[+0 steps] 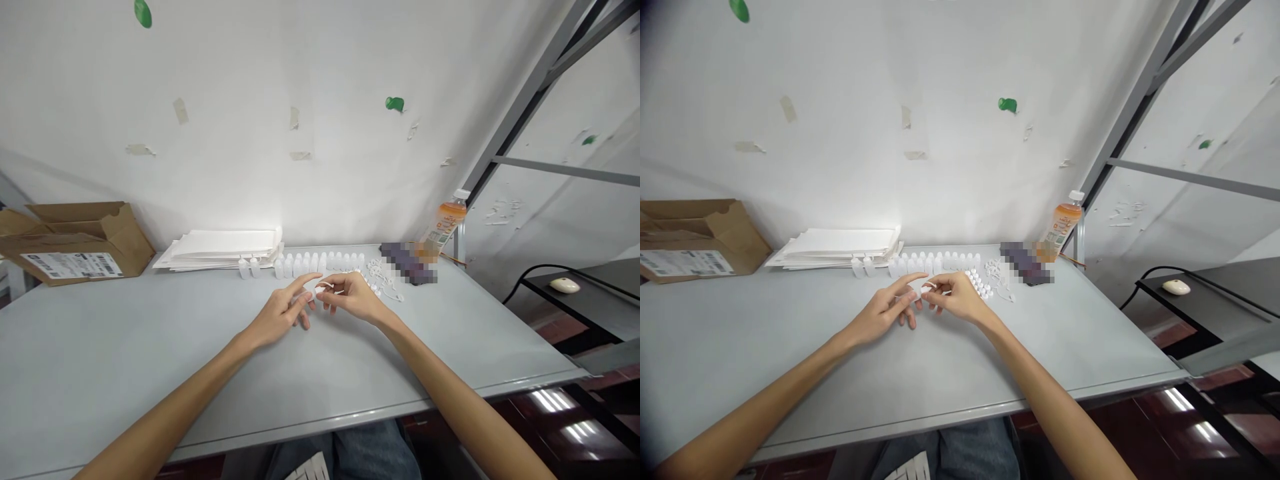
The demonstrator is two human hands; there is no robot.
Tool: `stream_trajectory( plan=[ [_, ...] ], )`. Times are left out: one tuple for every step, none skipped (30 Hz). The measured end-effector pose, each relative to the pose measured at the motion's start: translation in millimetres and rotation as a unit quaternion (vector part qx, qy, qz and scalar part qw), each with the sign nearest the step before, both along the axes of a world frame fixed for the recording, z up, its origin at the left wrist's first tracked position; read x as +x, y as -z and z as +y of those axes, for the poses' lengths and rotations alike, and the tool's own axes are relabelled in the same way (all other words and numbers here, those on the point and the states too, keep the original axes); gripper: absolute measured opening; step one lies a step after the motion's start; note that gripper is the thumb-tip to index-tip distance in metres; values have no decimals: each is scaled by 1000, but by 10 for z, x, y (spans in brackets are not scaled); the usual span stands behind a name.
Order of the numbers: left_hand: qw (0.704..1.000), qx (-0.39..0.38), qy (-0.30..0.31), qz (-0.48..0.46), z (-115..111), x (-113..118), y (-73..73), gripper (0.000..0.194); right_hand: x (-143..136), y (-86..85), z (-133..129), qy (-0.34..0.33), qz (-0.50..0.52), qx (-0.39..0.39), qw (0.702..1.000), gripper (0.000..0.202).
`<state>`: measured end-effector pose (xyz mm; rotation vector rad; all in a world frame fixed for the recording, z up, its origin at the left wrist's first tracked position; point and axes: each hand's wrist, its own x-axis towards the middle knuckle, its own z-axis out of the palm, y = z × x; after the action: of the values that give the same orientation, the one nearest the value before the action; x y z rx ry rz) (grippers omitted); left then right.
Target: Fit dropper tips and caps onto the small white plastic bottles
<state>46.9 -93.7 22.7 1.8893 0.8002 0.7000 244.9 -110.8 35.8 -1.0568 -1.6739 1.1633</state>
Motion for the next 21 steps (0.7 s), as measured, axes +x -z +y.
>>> stream_trajectory(
  plan=[
    [1000,-5,7,0,1,-4,0,46,0,-3,-2,2,-5,-2,1000,28],
    [1000,-9,12,0,2,-7,0,45,2,-6,-3,4,-10,-5,1000,27],
    [1000,-11,14,-1,3,-9,2,43,4,-9,-4,4,-14,-7,1000,27],
    [1000,-13,16,-2,4,-11,3,42,8,-9,-4,2,-18,-8,1000,27],
    [1000,-16,17,-1,4,-12,5,40,13,-9,-4,-3,-21,-7,1000,27],
    [1000,-19,18,0,3,-12,5,38,18,-8,-3,-6,-24,-5,1000,27],
    [1000,-23,19,2,3,-11,6,35,22,-6,-2,-8,-25,-3,1000,27],
    [999,-27,18,2,2,-9,5,33,27,-5,0,-9,-25,-3,1000,27],
    [999,-31,16,0,0,-6,5,31,30,-5,1,-8,-25,-4,1000,27],
    [999,-32,13,-4,-2,-2,5,28,32,-6,3,-7,-23,-6,1000,28],
    [999,-32,8,-11,-4,3,5,27,33,-9,4,-5,-20,-9,1000,29],
    [999,-29,2,-19,-6,8,7,25,33,-13,4,-3,-16,-13,1000,29],
    [999,-26,-5,-27,-8,13,10,25,32,-19,5,-1,-11,-16,1000,30],
    [999,-23,-12,-35,-10,18,14,25,31,-25,4,1,-5,-18,1000,30],
    [999,-21,-19,-42,-11,23,18,25,29,-31,3,2,0,-20,1000,30],
    [998,-19,-26,-48,-12,26,22,25,29,-36,3,4,6,-21,1000,30],
    [998,-19,-33,-55,-12,30,25,25,29,-39,2,3,11,-21,1000,29],
    [997,-19,-40,-62,-11,32,27,25,30,-40,3,3,17,-20,1000,29],
    [997,-19,-45,-68,-9,34,28,25,32,-38,5,2,21,-18,1000,28],
    [996,-21,-48,-73,-5,35,28,26,34,-35,7,1,25,-15,1000,28],
    [995,-23,-49,-78,-2,36,27,27,37,-31,10,0,28,-12,1000,27]
  ],
)
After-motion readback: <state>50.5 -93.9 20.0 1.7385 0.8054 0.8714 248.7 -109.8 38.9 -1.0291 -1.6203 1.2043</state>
